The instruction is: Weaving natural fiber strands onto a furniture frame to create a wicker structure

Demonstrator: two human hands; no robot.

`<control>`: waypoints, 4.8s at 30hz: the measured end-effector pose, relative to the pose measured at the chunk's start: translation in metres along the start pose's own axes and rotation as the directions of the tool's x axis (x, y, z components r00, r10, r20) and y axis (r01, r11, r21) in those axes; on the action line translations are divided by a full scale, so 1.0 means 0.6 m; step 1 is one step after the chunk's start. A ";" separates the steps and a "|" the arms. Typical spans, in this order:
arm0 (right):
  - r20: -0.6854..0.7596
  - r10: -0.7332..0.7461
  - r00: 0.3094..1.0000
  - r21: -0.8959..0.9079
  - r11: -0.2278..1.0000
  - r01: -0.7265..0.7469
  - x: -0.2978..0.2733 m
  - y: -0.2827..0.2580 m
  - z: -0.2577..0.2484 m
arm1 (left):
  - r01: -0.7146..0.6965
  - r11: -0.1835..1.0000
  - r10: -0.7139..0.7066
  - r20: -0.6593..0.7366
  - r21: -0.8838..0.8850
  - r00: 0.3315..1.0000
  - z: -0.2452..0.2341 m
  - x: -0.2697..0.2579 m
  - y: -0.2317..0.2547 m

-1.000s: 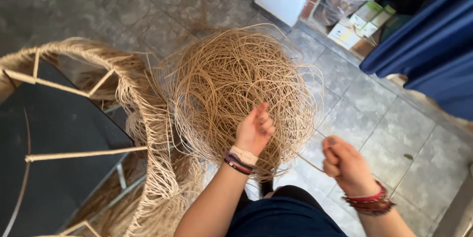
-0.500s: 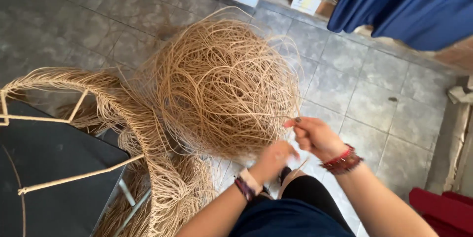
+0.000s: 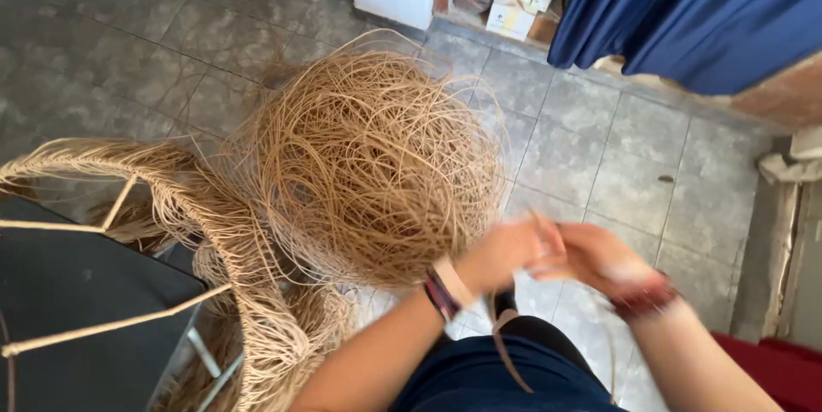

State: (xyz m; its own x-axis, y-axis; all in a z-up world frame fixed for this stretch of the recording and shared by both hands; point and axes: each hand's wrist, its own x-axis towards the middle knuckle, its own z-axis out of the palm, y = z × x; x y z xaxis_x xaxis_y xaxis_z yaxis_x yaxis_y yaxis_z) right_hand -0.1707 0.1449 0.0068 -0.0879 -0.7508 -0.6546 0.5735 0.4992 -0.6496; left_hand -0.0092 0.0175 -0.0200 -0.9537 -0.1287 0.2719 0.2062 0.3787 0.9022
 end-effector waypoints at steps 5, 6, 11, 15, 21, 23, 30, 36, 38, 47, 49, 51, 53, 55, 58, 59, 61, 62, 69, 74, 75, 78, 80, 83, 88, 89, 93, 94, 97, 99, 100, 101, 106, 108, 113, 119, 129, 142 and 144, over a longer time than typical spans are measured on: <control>0.162 0.058 0.985 -0.136 0.990 -0.036 0.114 -0.084 0.027 | 0.451 0.879 -0.461 0.036 0.156 0.887 0.065 -0.003 0.017; 0.129 0.028 0.991 -0.198 0.980 -0.002 0.121 -0.105 0.039 | 0.572 0.819 -0.573 0.058 0.037 0.817 0.055 0.003 0.000; 0.118 -0.062 0.991 -0.833 0.538 0.133 -0.005 -0.196 -0.017 | -0.315 -0.026 -0.721 -0.200 -0.949 0.663 -0.053 0.048 -0.062; -0.118 -0.078 0.990 -0.876 0.479 -0.067 -0.056 -0.242 -0.092 | -0.657 0.141 -0.794 -0.481 -0.740 0.371 -0.107 0.097 -0.029; 0.033 -0.041 0.999 -0.571 0.819 0.052 0.050 -0.245 -0.030 | 0.037 0.987 -0.127 -0.623 -0.155 0.772 -0.007 0.171 -0.007; 0.065 -0.130 0.989 -0.552 0.821 0.144 0.075 -0.223 -0.050 | -0.065 0.924 -0.241 -0.705 -0.376 0.667 0.016 0.179 -0.035; 0.092 -0.361 0.928 -0.973 0.165 0.161 -0.018 -0.277 -0.145 | -0.670 0.212 -0.883 -0.433 -0.712 0.180 -0.129 0.135 0.045; 0.232 -0.321 0.918 -0.941 0.164 0.295 0.070 -0.208 -0.067 | -0.092 0.793 -0.429 -0.659 -0.602 0.618 0.050 0.214 -0.034; 0.236 -0.372 0.898 -0.929 0.186 0.321 0.056 -0.216 -0.056 | -0.123 0.707 -0.537 -0.642 -0.696 0.546 0.032 0.218 -0.026; 0.079 -0.277 0.957 -0.955 0.256 0.153 0.006 -0.259 -0.118 | -0.149 0.614 -0.746 -0.631 -0.775 0.213 -0.077 0.183 0.016; 0.078 -0.258 0.963 -0.956 0.254 0.145 0.035 -0.246 -0.077 | 0.091 0.742 -0.657 -0.692 -0.665 0.299 -0.015 0.206 -0.011; 0.097 -0.389 0.916 -0.951 0.236 0.201 0.071 -0.229 -0.033 | -0.069 0.703 -0.589 -0.634 -0.708 0.502 0.032 0.230 -0.012; 0.125 -0.400 0.908 -0.940 0.245 0.237 0.068 -0.239 -0.050 | 0.050 0.675 -0.666 -0.579 -0.736 0.470 -0.015 0.211 -0.005; 0.153 -0.412 0.898 -0.929 0.250 0.273 0.067 -0.252 -0.080 | 0.162 0.634 -0.735 -0.524 -0.756 0.429 -0.057 0.182 0.005; 0.142 -0.337 0.931 -0.929 0.279 0.243 0.053 -0.280 -0.118 | 0.379 0.624 -0.780 -0.514 -0.683 0.358 -0.084 0.127 -0.008; 0.161 -0.291 0.943 -0.877 0.396 0.272 0.041 -0.289 -0.115 | 0.528 0.717 -0.651 -0.707 -0.455 0.276 -0.077 0.114 -0.035; 0.183 -0.242 0.953 -0.810 0.512 0.286 0.028 -0.299 -0.106 | 0.674 0.709 -0.466 -0.855 -0.207 0.228 -0.066 0.114 -0.044; 0.283 -0.243 0.928 -0.852 0.380 0.359 0.027 -0.302 -0.104 | 0.559 0.829 -0.338 -0.817 -0.023 0.468 -0.064 0.132 -0.026; 0.391 -0.205 0.897 -0.905 0.091 0.415 0.030 -0.337 -0.176 | 0.334 0.941 -0.321 -0.437 -0.050 0.840 -0.061 0.128 -0.107; 0.052 -0.339 0.939 -0.986 0.129 0.102 0.043 -0.341 -0.273 | 0.614 0.778 -0.587 -0.502 -0.133 0.635 -0.133 0.042 -0.133; -0.111 -0.363 0.925 -0.992 0.098 -0.080 0.048 -0.338 -0.277 | 0.666 0.743 -0.607 -0.486 -0.066 0.629 -0.137 0.041 -0.137; 0.393 -0.510 0.765 -0.914 -0.303 0.268 0.098 -0.285 -0.246 | 0.667 0.678 -0.593 -0.306 0.310 0.745 -0.134 0.155 -0.012; 0.450 -0.569 0.688 -0.893 -0.296 0.339 0.099 -0.267 -0.156 | 0.561 0.710 -0.431 -0.368 0.426 0.824 -0.094 0.188 -0.012; 0.466 -0.592 0.658 -0.873 -0.186 0.451 0.098 -0.251 -0.076 | 0.462 0.637 -0.238 -0.413 0.617 0.879 -0.068 0.210 0.000; 0.366 -0.450 0.814 -0.914 -0.012 0.405 0.097 -0.278 -0.063 | 0.471 0.504 -0.208 -0.427 0.724 0.880 -0.072 0.185 -0.027; 0.395 -0.443 0.805 -0.905 -0.039 0.423 0.093 -0.285 -0.065 | 0.496 0.457 -0.280 -0.410 0.738 0.868 -0.064 0.177 -0.059; -0.203 -0.429 0.880 -0.979 0.070 -0.191 0.054 -0.342 -0.081 | 0.684 0.152 -0.822 -0.292 0.714 0.488 -0.165 0.176 -0.008; -0.211 -0.437 0.874 -0.977 0.079 -0.197 0.053 -0.327 -0.087 | 0.674 0.156 -0.818 -0.288 0.722 0.498 -0.172 0.165 -0.024; -0.125 -0.603 0.788 -0.992 0.066 -0.107 0.075 -0.268 -0.087 | 0.621 0.261 -0.812 -0.179 0.739 0.555 -0.176 0.158 -0.067; 0.228 -0.605 0.763 -0.973 -0.158 0.166 0.100 -0.200 -0.054 | 0.412 0.655 -0.566 0.051 0.633 0.823 -0.143 0.172 -0.081; 0.214 -0.614 0.760 -0.977 -0.148 0.155 0.106 -0.188 -0.032 | 0.398 0.659 -0.561 0.065 0.639 0.825 -0.153 0.177 -0.065; 0.120 -0.600 0.791 -0.991 -0.024 0.132 0.113 -0.175 -0.009 | 0.390 0.772 -0.464 0.026 0.502 0.885 -0.163 0.182 -0.048; -0.046 -0.716 0.696 -0.998 0.004 -0.062 0.077 -0.168 -0.075 | 0.633 0.764 -0.645 0.182 0.128 0.742 -0.256 0.124 -0.027; -0.265 -0.754 0.601 -0.958 0.133 -0.255 0.030 -0.214 -0.119 | 0.730 0.683 -0.725 -0.115 0.003 0.679 -0.297 0.072 -0.091; 0.043 -0.760 0.649 -0.982 -0.152 -0.113 0.059 -0.182 -0.091 | 0.496 0.806 -0.502 -0.073 0.324 0.862 -0.256 0.109 -0.067; -0.033 -0.611 0.791 -0.960 0.240 0.145 0.069 -0.176 0.028 | 0.274 0.882 -0.278 -0.048 0.384 0.959 -0.226 0.156 0.015; 0.155 -0.759 0.633 -0.987 -0.091 0.133 0.073 -0.196 -0.069 | 0.428 0.675 -0.466 -0.103 0.601 0.879 -0.280 0.162 0.047; -0.116 -0.564 0.818 -0.947 0.312 0.081 0.042 -0.224 -0.021 | 0.449 0.683 -0.418 -0.196 0.576 0.887 -0.268 0.183 0.082; 0.128 -0.687 0.715 -0.895 0.230 0.381 0.059 -0.218 0.029 | 0.162 0.783 -0.050 -0.199 0.601 0.979 -0.212 0.196 0.069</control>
State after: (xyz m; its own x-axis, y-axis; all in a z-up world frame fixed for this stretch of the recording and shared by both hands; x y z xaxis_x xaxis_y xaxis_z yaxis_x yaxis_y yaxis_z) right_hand -0.2344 0.0455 0.0753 -0.3522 -0.9355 0.0273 -0.6310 0.2158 -0.7452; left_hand -0.0853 -0.0984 0.0918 -0.9001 -0.3272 0.2876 -0.1248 0.8262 0.5494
